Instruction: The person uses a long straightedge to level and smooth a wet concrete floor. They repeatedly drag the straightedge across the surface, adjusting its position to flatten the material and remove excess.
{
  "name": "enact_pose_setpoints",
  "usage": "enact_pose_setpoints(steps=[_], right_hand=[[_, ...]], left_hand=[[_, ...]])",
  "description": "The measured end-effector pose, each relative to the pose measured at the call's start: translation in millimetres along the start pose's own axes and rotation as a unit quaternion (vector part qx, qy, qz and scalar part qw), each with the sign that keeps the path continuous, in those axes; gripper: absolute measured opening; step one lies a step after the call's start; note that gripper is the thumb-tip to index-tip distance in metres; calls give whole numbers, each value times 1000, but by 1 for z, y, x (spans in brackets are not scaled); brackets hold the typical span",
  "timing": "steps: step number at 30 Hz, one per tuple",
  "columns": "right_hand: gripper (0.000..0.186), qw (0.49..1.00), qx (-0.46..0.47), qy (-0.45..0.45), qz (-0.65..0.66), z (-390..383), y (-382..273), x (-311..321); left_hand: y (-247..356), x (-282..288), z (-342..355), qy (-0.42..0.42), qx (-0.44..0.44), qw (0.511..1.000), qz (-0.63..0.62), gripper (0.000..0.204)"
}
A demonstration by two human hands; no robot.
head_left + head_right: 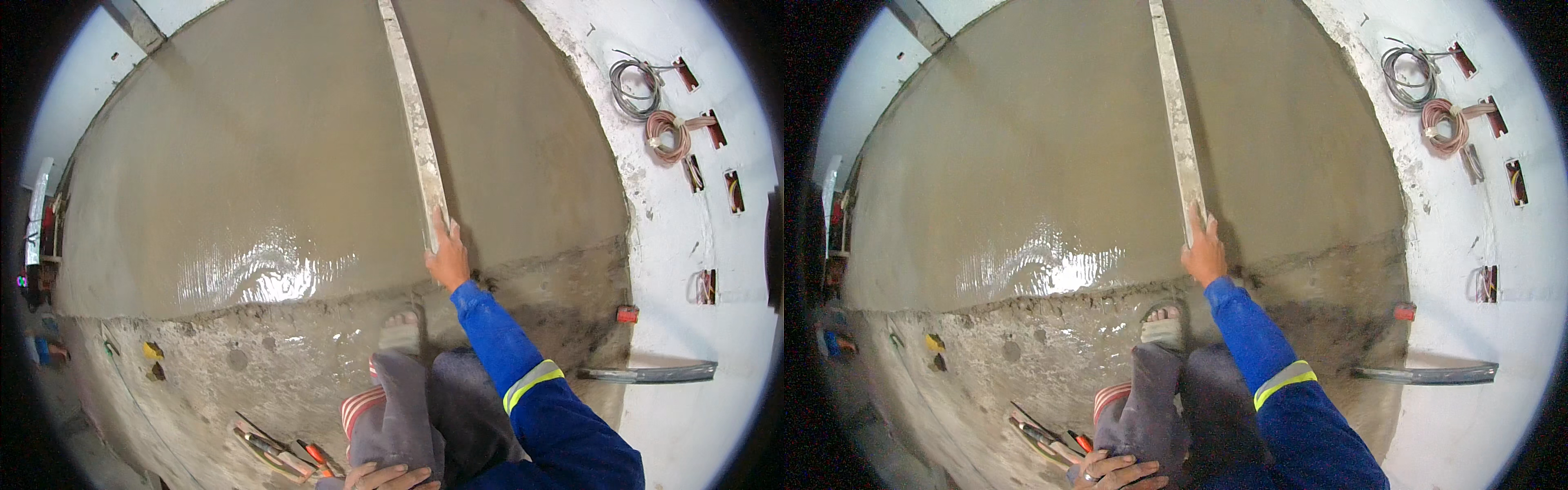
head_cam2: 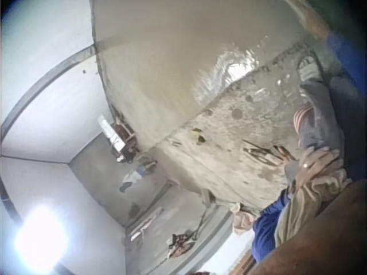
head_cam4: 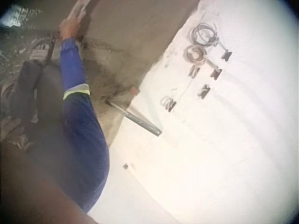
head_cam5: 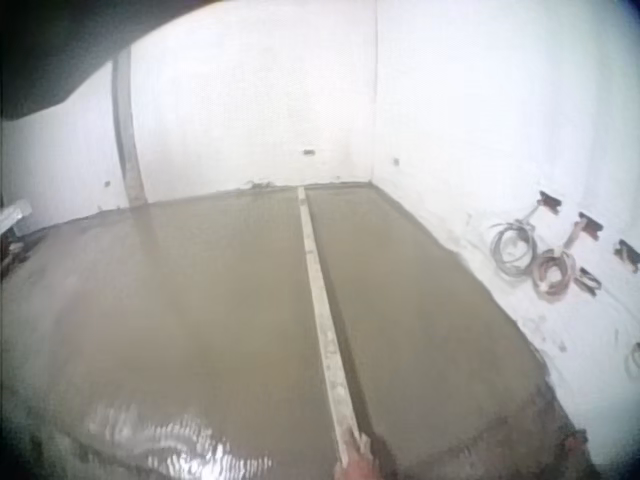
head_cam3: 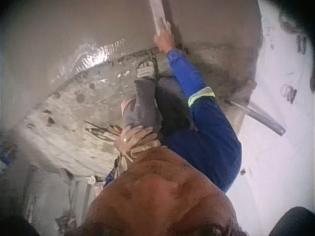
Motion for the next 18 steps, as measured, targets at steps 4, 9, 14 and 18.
enact_pose_setpoints(steps=[4,9,14,18], right_hand=[[95,1000,24,9,-12,-12,10,3],[94,999,30,11,-10,3,21,10],[96,1000,11,6,-16,9,24,7],[94,999,23,22,-4,5,24,11]], left_hand=[[-6,-2,-5,0,-4,1000,-9,30],[-6,-5,-8,-3,-16,1000,-21,31],[-8,-6,-10,-10,-13,999,-28,32],[-9,-5,-10,-12,-18,999,-28,32]])
Point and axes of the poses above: each hand's wrist, its own z-axis towards the middle knuckle, its own x-axis out of the back of the hand, y = z × x, the point moved 2 cm from there along z, towards the middle knuckle, and after that the axes turned 3 degrees about z, right-handed, at the moved point
